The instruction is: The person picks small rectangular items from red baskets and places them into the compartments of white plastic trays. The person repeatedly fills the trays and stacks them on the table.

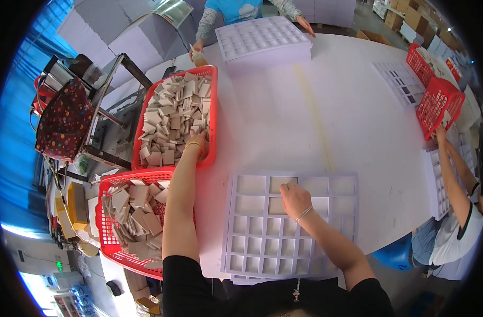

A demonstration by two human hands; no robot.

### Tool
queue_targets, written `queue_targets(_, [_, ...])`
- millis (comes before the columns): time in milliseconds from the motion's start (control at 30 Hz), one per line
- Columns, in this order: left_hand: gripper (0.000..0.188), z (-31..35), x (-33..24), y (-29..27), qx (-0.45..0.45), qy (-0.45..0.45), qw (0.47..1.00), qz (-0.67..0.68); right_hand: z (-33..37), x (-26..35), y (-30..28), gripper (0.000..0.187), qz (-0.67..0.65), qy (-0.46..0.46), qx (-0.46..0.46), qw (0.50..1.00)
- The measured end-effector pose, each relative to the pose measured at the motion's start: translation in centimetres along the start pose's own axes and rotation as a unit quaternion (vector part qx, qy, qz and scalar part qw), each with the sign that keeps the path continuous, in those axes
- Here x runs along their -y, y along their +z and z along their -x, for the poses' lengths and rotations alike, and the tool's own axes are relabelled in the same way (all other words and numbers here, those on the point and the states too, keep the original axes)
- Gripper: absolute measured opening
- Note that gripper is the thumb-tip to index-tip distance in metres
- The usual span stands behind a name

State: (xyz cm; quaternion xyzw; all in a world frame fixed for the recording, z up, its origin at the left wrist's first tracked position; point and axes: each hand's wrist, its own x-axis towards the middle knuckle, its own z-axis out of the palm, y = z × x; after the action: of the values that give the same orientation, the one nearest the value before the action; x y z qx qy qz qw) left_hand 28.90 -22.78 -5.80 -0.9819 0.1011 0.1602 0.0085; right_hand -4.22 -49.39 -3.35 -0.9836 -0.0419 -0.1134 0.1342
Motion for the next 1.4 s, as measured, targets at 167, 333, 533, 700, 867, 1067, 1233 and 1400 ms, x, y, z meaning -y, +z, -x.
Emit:
queue_targets(167, [0.048,2.5,-1.4,-3.7,-0.069,-0.026,0.987,0.142,0.5,-0.2,0.2,0.015,0.013,0.010,-0.001,1.000])
queue_targets(333, [0.034,3.6,3.3,-5.5,-0.094,0.001,0.856,0.508,0.1,-0.1,0.1,0.012,-0.004,0.020,0.019,1.000])
queue_targets(533, [0.020,13.9,-2.8,-10.4,0.081,0.059,0.659,0.745,-1.1,-2.4,-1.0,0.016,-0.114,0.067,0.081,0.988])
queue_targets(700, [0.027,21.7,-8.0,-6.5,0.239,0.152,0.592,0.754,-1.2,2.0,-6.6,0.032,-0.381,0.020,-0.124,0.916])
queue_targets(867, [0.026,25.9,-12.1,-1.6,0.298,0.116,0.506,0.801,-0.5,6.3,-8.8,0.030,-0.420,0.020,-0.135,0.897])
queue_targets(1067, [0.033,30.0,-12.7,1.0,0.263,0.103,0.514,0.810,2.7,4.5,-7.0,0.015,-0.400,0.065,-0.113,0.907])
queue_targets(1233, [0.025,32.8,-11.7,4.1,0.113,0.072,0.562,0.816,5.7,3.1,-6.4,0.016,-0.358,0.139,-0.019,0.923])
queue_targets(1400, [0.022,36.3,-10.0,6.4,0.073,0.101,0.627,0.769,6.7,4.0,-6.0,0.022,-0.499,0.215,0.116,0.831])
